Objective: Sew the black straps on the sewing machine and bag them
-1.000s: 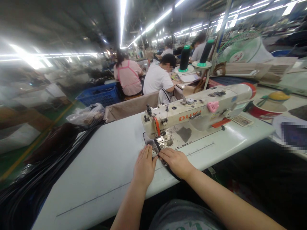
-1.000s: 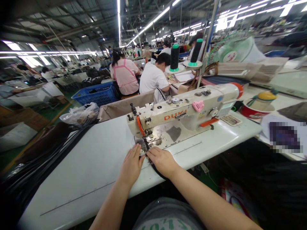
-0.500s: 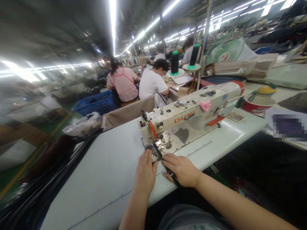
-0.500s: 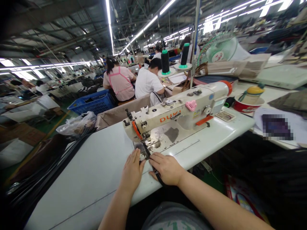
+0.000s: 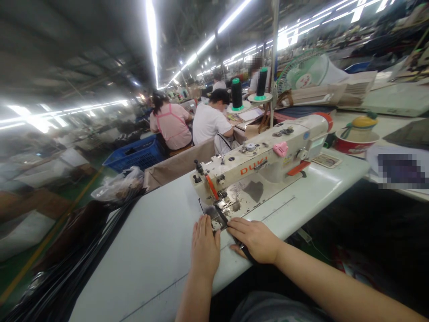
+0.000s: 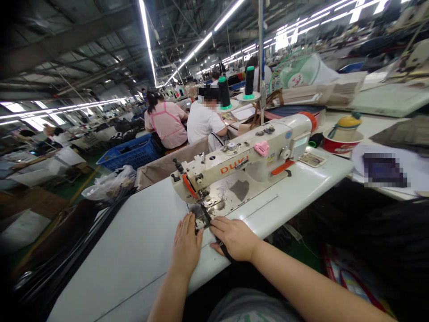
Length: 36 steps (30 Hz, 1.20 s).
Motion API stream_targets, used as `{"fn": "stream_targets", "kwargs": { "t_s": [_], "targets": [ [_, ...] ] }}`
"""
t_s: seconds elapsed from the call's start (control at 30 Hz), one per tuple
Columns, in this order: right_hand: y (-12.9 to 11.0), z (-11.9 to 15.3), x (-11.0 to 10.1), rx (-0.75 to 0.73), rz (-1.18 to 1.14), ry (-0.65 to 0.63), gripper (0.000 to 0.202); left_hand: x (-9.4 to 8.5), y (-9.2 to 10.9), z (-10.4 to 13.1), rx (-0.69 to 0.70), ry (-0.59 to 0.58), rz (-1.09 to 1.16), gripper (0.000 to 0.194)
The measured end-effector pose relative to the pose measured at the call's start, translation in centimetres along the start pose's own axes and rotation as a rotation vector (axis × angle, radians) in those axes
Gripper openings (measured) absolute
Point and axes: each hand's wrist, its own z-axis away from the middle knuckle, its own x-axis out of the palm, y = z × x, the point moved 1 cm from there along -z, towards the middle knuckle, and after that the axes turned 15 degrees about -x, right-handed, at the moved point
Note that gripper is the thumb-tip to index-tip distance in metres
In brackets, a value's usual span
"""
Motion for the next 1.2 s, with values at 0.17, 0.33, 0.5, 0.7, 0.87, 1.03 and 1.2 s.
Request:
{"fn": "stream_targets", "kwargs": {
  "t_s": [0.17, 0.33, 0.5, 0.7, 0.87, 1.03, 1.2],
  "targets": [
    [0.0, 0.1, 0.1, -0.003, 0.002, 0.018, 0.035, 0.0, 0.1, -0.1, 0.086, -0.021, -0.004, 0.048],
    [0.0, 0.1, -0.1, -0.018, 0.003, 0.026, 0.032, -0.5, 0.7, -0.2, 0.260, -0.129, -0.048, 0.053],
    [-0.1, 0.0, -0.2, -0.015, -0.009, 0.000, 0.031, -0.6, 0.8, -0.3, 0.301, -0.152, -0.071, 0.053],
    [-0.2, 0.0, -0.4, -0.019, -0.009, -0.009, 0.028, -0.2, 0.5, -0.4, 0.297, -0.143, -0.070, 0.054],
    [-0.2, 0.1, -0.3, -0.022, -0.008, -0.009, 0.027, 0.2, 0.3, -0.3, 0.299, -0.122, -0.073, 0.052],
    [0.0, 0.1, -0.2, -0.019, -0.035, -0.036, 0.028, 0.5, 0.3, -0.3, 0.304, -0.088, -0.057, 0.050],
    [-0.1, 0.3, -0.1, -0.007, -0.076, -0.043, 0.035, 0.3, 0.5, -0.3, 0.318, -0.076, -0.036, 0.050]
  ]
}}
